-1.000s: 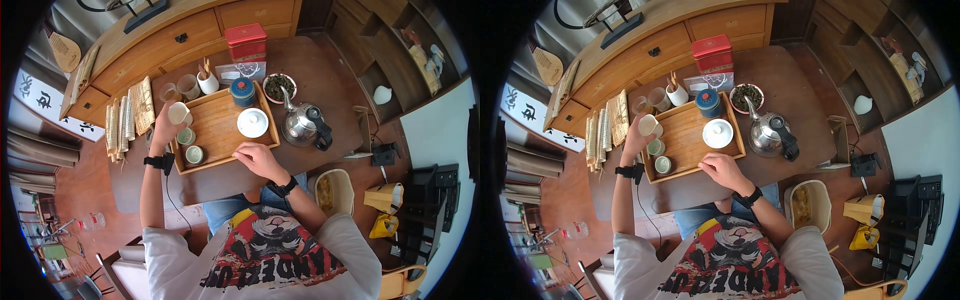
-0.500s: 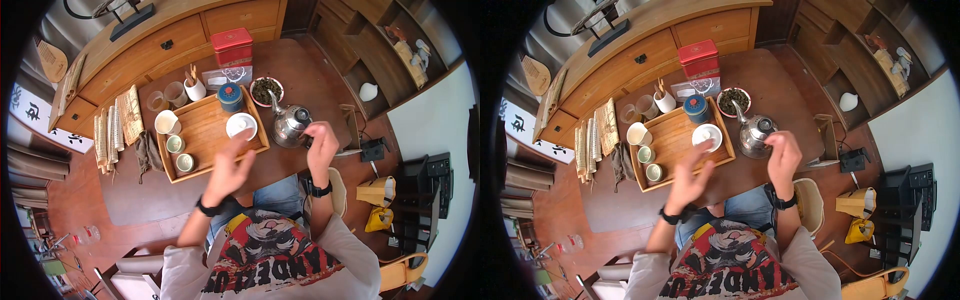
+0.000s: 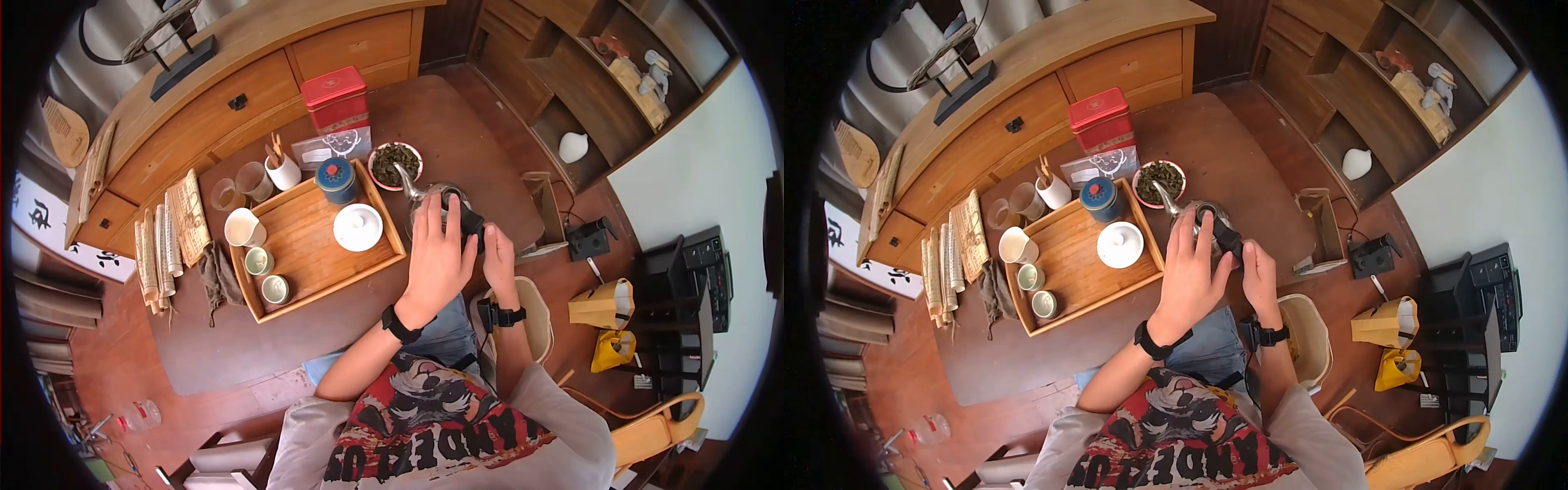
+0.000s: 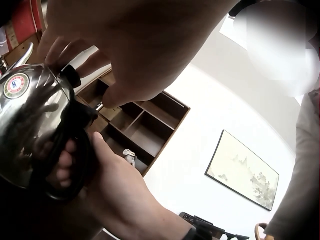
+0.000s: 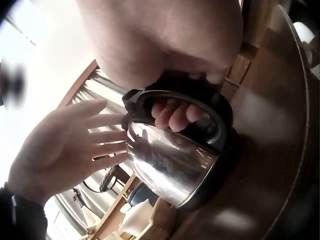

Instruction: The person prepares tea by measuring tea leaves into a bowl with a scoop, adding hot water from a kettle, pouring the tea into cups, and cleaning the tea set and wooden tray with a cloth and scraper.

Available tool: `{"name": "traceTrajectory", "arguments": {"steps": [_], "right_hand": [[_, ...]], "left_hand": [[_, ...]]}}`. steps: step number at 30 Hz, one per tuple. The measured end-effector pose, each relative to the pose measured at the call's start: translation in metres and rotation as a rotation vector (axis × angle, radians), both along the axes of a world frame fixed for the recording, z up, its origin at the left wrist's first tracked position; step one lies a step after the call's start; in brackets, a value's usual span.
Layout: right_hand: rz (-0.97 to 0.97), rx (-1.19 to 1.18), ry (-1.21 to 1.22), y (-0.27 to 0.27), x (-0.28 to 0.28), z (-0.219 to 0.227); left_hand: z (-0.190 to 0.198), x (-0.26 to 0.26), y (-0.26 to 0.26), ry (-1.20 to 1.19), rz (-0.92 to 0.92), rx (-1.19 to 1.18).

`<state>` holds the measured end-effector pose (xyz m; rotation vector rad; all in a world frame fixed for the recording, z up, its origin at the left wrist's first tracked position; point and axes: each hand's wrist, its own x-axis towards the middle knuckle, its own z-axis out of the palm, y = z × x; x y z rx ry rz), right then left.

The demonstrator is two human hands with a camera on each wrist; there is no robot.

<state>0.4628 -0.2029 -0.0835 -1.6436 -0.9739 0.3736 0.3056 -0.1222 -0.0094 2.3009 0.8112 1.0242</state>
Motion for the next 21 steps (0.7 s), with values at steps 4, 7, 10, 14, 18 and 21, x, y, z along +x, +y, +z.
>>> {"name": "traceTrajectory", "arguments": {"steps": [4,7,10,14,18,21], "right_hand": [[0.161,0.021,0.114,-0.011,-0.001,0.006],[0.202,0.042,0.13,-0.014,-0.009,-0.011],[0.147,0.146,0.143,-0.007,-0.034,-0.026],[0.056,0.23,0.394,0.002,-0.064,-0.032],[-0.07,0.308,0.34,0.015,-0.072,-0.035],[-0.111,0.346,0.315,0.019,-0.069,-0.038]], "left_hand": [[-0.002,0.004,0.005,0.02,0.004,0.04],[0.002,0.003,0.014,-0.002,-0.048,0.009],[-0.002,0.006,0.022,-0.039,-0.087,-0.016],[-0.001,0.007,0.029,-0.074,-0.15,-0.064],[0.003,0.01,0.038,-0.095,-0.226,-0.097],[0.005,0.014,0.042,-0.097,-0.249,-0.135]]}}
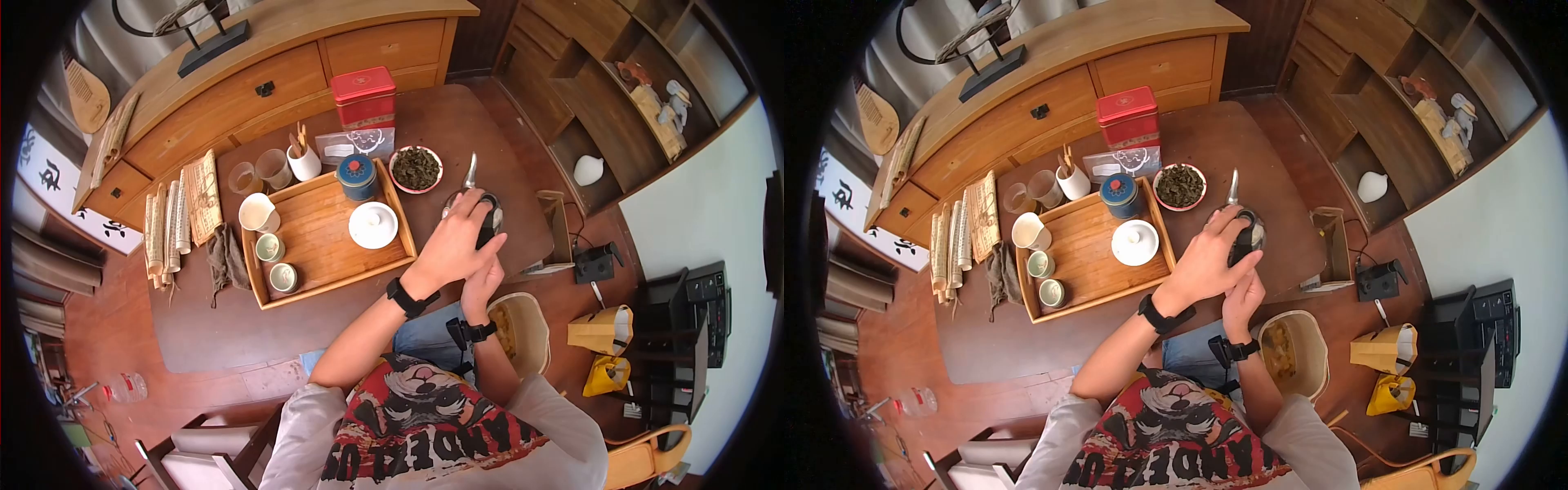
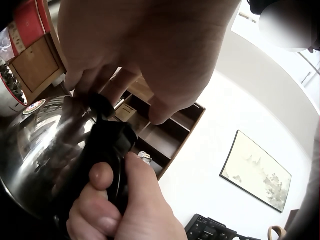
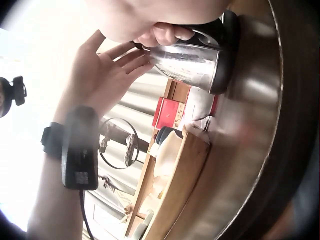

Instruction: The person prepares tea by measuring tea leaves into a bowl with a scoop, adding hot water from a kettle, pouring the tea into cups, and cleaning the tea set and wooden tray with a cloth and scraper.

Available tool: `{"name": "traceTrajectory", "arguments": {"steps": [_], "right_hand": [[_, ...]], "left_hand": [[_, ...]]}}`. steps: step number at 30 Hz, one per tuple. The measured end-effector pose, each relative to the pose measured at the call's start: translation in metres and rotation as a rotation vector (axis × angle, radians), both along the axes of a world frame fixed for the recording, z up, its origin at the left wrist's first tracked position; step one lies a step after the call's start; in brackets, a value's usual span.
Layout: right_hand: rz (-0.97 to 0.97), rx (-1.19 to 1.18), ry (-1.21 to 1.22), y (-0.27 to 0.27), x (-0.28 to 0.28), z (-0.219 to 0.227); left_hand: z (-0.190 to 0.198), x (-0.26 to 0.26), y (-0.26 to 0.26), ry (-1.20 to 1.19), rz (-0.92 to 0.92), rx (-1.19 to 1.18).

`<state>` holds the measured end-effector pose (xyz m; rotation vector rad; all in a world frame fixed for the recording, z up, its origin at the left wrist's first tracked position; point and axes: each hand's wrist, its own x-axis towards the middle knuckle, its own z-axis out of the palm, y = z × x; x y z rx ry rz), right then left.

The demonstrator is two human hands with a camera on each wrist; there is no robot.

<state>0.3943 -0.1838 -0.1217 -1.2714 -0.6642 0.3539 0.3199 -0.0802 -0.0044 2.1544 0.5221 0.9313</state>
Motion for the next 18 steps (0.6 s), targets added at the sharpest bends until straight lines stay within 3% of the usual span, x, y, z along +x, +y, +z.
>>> {"name": "traceTrajectory", "arguments": {"steps": [6,11,13,15,16,18], "right_hand": [[-0.08,0.008,0.029,-0.002,0.018,0.003],[0.022,0.018,0.09,-0.01,0.025,0.004],[-0.148,-0.08,-0.138,-0.007,0.025,0.021],[-0.045,-0.186,-0.229,-0.023,0.044,0.021],[-0.153,-0.257,-0.24,-0.025,0.048,0.025],[-0.337,-0.297,-0.468,-0.035,0.062,0.039]], "left_hand": [[-0.008,0.02,-0.003,-0.018,-0.051,-0.001],[-0.012,0.018,-0.001,-0.04,-0.05,0.005],[-0.01,0.007,-0.001,-0.078,-0.026,0.041],[-0.004,-0.018,-0.006,-0.111,0.045,-0.047],[-0.003,-0.034,-0.008,-0.139,0.103,-0.133],[-0.015,-0.065,-0.008,-0.106,0.315,-0.061]]}}
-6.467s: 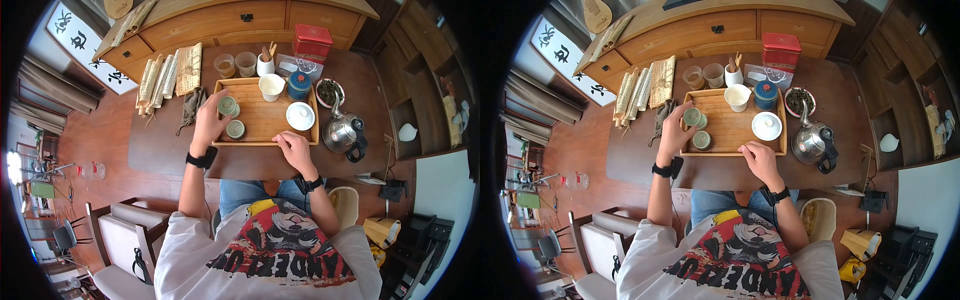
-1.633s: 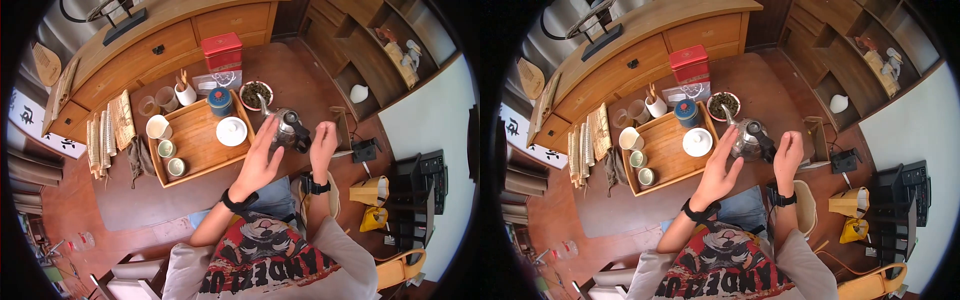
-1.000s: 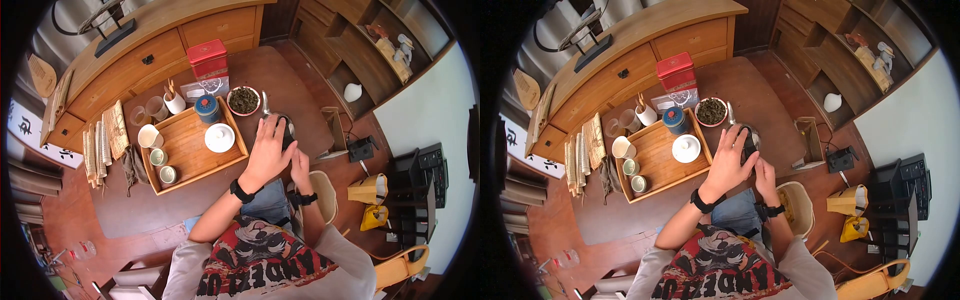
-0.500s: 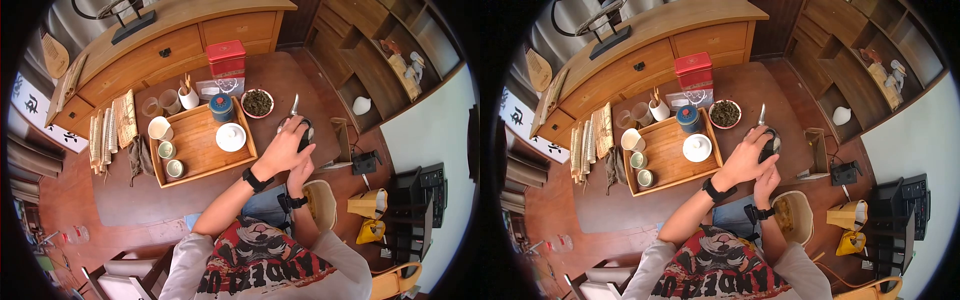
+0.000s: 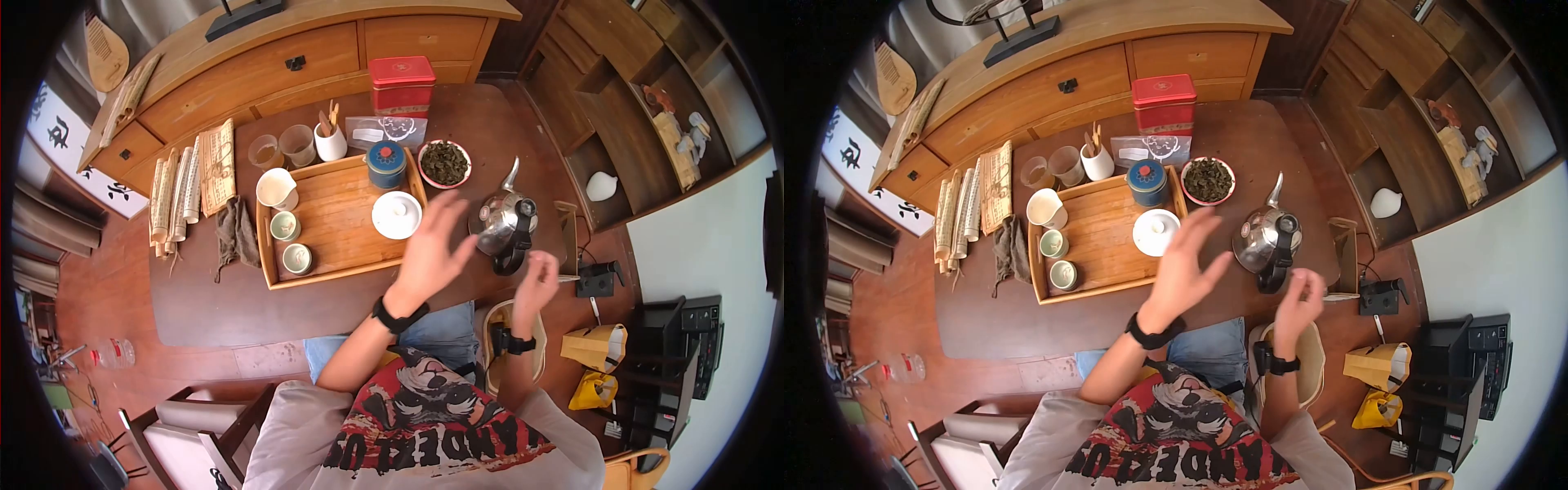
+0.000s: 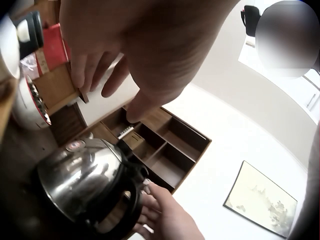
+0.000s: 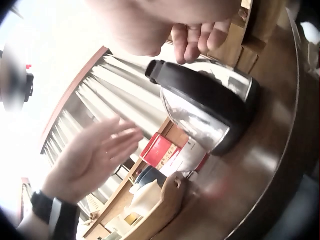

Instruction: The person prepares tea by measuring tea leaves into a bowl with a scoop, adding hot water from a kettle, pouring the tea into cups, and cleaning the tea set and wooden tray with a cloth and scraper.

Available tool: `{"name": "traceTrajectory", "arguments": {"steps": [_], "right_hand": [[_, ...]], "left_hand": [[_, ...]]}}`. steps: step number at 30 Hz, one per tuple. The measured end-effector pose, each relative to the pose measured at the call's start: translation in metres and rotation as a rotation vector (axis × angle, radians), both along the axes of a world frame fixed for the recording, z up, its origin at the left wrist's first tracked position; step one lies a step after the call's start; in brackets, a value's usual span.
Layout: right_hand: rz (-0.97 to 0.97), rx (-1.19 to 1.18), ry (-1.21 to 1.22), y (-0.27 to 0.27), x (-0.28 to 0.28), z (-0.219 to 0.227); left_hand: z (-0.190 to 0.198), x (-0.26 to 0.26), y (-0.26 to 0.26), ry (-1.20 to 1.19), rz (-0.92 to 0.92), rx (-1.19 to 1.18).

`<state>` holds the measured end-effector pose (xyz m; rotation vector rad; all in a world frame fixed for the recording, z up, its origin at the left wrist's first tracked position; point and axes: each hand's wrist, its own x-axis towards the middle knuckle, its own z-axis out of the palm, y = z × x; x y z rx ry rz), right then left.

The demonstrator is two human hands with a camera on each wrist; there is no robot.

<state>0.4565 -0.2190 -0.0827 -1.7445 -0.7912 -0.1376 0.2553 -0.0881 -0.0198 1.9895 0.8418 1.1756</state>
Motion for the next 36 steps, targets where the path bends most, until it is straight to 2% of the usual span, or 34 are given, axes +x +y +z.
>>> {"name": "traceTrajectory", "arguments": {"steps": [1,3,5,7,9,10,11,13,14,17,19,22,25,27,29,31,32,33,35,36], "right_hand": [[-0.046,0.004,-0.141,-0.002,0.008,0.008],[0.017,0.03,-0.123,-0.007,0.008,0.029],[0.081,0.059,-0.108,-0.004,-0.002,0.056],[0.435,0.027,-0.223,0.014,-0.034,0.08],[0.647,-0.072,-0.254,0.039,-0.074,0.096],[0.716,-0.112,-0.173,0.054,-0.09,0.093],[0.783,-0.153,-0.092,0.068,-0.104,0.088],[0.802,-0.211,-0.125,0.098,-0.117,0.067],[0.786,-0.283,-0.15,0.11,-0.121,0.063],[0.763,-0.301,-0.235,0.135,-0.129,0.047],[0.77,-0.349,-0.252,0.141,-0.129,0.042],[0.748,-0.359,-0.339,0.146,-0.124,0.039],[0.74,-0.301,-0.371,0.147,-0.12,0.035],[0.763,-0.322,-0.005,0.145,-0.119,0.043],[0.742,-0.284,0.021,0.145,-0.112,0.04],[0.749,-0.117,0.412,0.149,-0.102,0.026],[0.744,-0.111,0.598,0.147,-0.095,0.02],[0.742,-0.113,0.595,0.146,-0.089,0.018],[0.845,-0.08,0.87,0.142,-0.077,0.009],[0.835,-0.094,0.88,0.14,-0.077,0.008]], "left_hand": [[-0.006,-0.016,0.001,0.024,0.095,-0.037],[-0.024,-0.044,0.006,0.097,0.297,-0.025],[-0.021,-0.066,0.01,0.165,0.354,-0.011],[-0.039,-0.077,0.014,0.194,0.321,-0.044],[-0.052,-0.079,0.015,0.139,0.257,-0.181],[-0.046,-0.079,0.014,0.135,0.236,-0.276],[-0.049,-0.08,0.013,0.131,0.243,-0.276],[-0.056,-0.079,0.013,0.121,0.255,-0.201],[-0.057,-0.08,0.012,0.116,0.262,-0.202],[-0.055,-0.085,0.012,0.082,0.227,-0.239],[-0.056,-0.087,0.011,0.005,0.197,-0.327],[-0.061,-0.09,0.009,-0.021,0.201,-0.219],[-0.06,-0.091,0.008,-0.093,0.17,-0.311],[-0.058,-0.092,0.007,-0.109,0.18,-0.288],[-0.056,-0.093,0.006,-0.124,0.19,-0.27],[-0.052,-0.093,0.006,-0.137,0.199,-0.241],[-0.05,-0.093,0.006,-0.141,0.198,-0.243],[-0.048,-0.093,0.006,-0.139,0.187,-0.237],[-0.048,-0.091,0.005,-0.137,0.174,-0.234],[-0.049,-0.09,0.004,-0.138,0.175,-0.232]]}}
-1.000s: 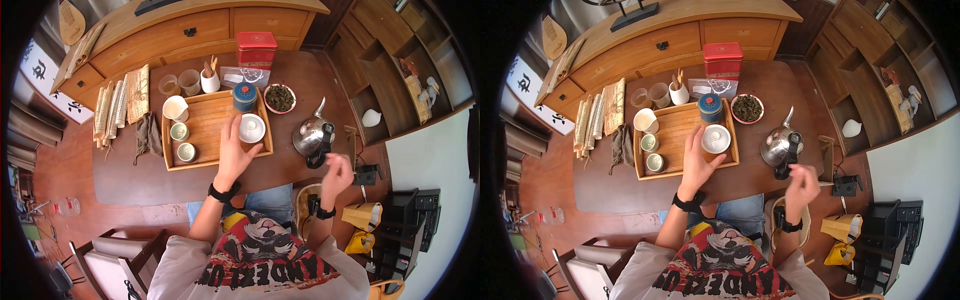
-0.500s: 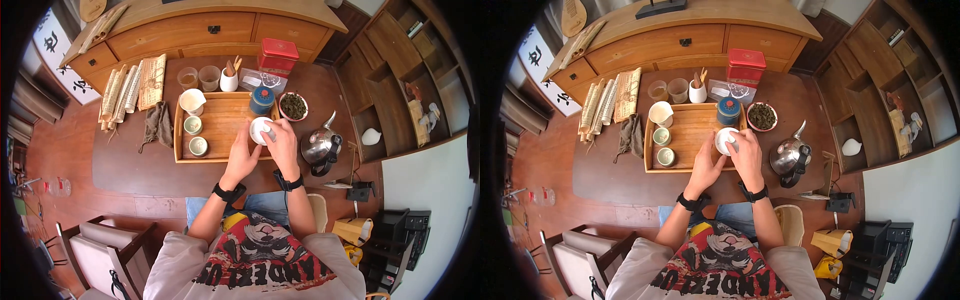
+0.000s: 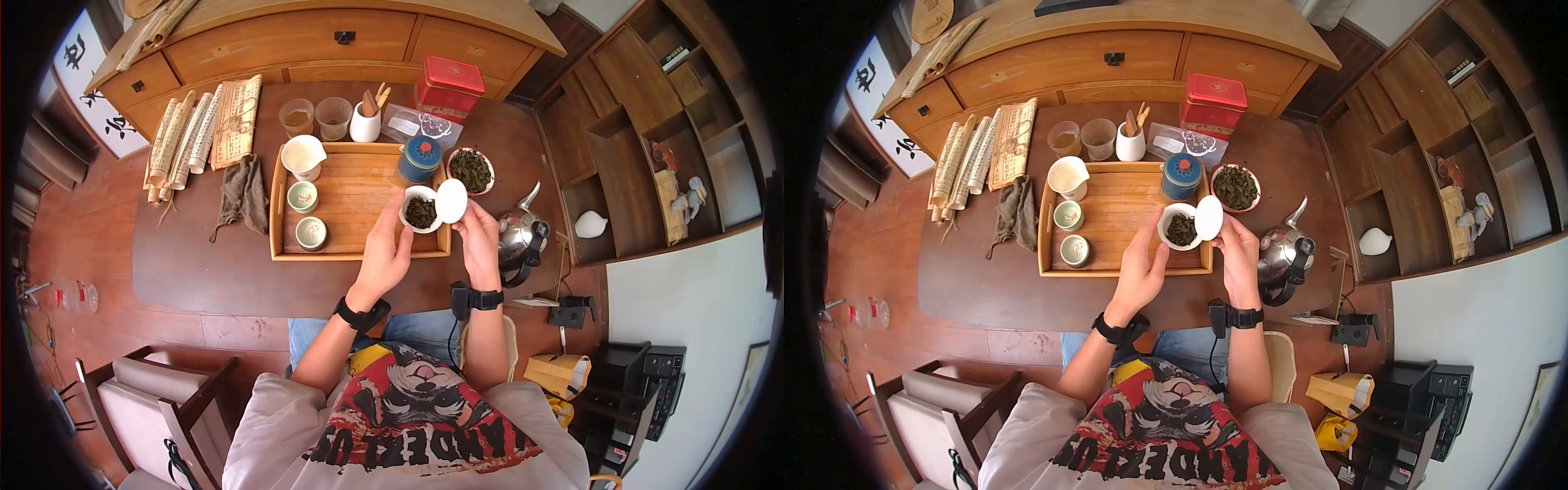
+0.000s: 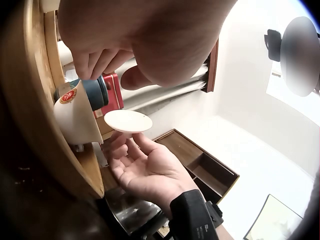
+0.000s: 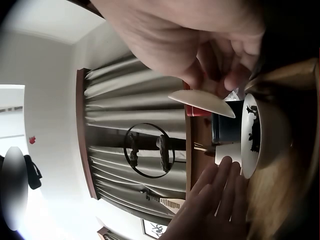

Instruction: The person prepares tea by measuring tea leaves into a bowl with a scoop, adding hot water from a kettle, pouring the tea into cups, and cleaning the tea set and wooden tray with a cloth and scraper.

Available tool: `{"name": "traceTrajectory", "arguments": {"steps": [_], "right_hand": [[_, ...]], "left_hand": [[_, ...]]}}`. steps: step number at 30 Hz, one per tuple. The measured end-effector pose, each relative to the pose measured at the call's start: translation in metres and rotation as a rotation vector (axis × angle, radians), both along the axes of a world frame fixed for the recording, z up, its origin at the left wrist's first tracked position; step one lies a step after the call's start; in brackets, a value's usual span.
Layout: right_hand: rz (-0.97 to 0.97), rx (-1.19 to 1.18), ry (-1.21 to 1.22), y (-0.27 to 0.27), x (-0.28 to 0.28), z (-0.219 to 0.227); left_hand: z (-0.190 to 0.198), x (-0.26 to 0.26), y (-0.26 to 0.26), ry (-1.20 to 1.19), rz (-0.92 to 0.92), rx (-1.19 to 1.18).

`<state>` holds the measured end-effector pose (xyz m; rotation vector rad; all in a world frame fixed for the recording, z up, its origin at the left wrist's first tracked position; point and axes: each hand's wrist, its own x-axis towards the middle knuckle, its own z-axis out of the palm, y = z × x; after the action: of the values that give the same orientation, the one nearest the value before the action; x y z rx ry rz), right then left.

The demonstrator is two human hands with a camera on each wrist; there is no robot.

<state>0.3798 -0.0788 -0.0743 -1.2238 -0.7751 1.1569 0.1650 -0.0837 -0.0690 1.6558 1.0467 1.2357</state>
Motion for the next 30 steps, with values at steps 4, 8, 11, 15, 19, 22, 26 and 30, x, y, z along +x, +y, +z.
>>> {"name": "traceTrajectory", "arguments": {"steps": [4,8,11,15,19,22,26,30], "right_hand": [[0.0,-0.01,0.062,-0.004,0.001,0.001],[0.016,-0.004,0.101,-0.003,-0.001,0.001],[0.008,-0.001,0.126,-0.001,-0.001,0.002],[-0.005,0.019,-0.192,0.005,-0.025,0.022],[0.133,0.182,-0.65,0.02,-0.076,0.047],[0.227,0.255,-0.989,0.029,-0.108,0.048],[0.298,0.285,-1.249,0.039,-0.133,0.022],[0.349,0.267,-1.345,0.042,-0.14,0.011]], "left_hand": [[-0.001,0.002,-0.001,0.01,0.015,0.008],[-0.003,0.002,0.001,-0.007,0.017,-0.035],[-0.007,0.0,0.002,-0.02,0.031,-0.038],[0.0,-0.008,-0.001,-0.079,0.141,0.001],[0.017,-0.026,-0.006,-0.126,0.374,0.152],[0.022,-0.045,-0.006,-0.103,0.423,0.14],[0.024,-0.055,-0.008,-0.154,0.422,0.075],[0.019,-0.055,-0.01,-0.169,0.397,0.053]]}}
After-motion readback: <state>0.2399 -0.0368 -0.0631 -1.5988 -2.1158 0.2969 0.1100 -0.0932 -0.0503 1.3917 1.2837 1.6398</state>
